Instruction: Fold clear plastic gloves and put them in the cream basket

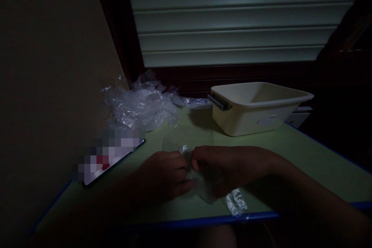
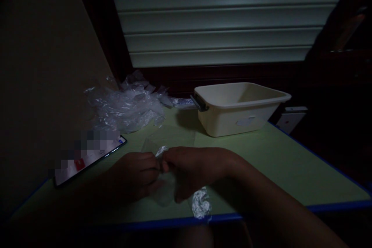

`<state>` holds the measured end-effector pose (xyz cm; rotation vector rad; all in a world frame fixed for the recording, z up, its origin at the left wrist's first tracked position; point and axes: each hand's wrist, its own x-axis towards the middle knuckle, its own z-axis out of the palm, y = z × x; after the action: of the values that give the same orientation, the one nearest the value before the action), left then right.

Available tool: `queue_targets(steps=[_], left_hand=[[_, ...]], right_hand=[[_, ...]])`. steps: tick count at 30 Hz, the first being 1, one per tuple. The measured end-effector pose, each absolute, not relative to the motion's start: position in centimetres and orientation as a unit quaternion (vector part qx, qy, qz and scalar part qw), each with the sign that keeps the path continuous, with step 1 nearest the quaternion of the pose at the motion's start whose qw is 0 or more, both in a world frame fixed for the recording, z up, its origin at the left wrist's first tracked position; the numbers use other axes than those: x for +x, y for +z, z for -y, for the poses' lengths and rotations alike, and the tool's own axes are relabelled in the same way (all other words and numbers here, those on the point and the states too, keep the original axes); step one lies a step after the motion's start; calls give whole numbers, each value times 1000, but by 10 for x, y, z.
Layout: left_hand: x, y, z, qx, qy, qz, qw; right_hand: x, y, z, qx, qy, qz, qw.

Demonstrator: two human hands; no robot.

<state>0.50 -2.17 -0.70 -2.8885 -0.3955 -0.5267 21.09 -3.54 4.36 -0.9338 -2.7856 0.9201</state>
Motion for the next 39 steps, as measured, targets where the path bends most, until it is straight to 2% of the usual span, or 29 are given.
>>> queue_targets(steps=[17, 23, 30, 39], left_hand=[[6, -5, 27, -971, -153, 136, 124], [9, -1, 31, -975, -123, 131, 127], [9, 1, 33, -978, -86, 153, 115], [9, 3, 35, -978, -86, 155, 108]], right_hand=[[219, 38, 25, -340, 350, 872, 28], [220, 37, 21, -372, 430, 822, 28], [223, 37, 18, -408, 323, 854, 34], [223, 39, 22, -454, 284, 844, 36]])
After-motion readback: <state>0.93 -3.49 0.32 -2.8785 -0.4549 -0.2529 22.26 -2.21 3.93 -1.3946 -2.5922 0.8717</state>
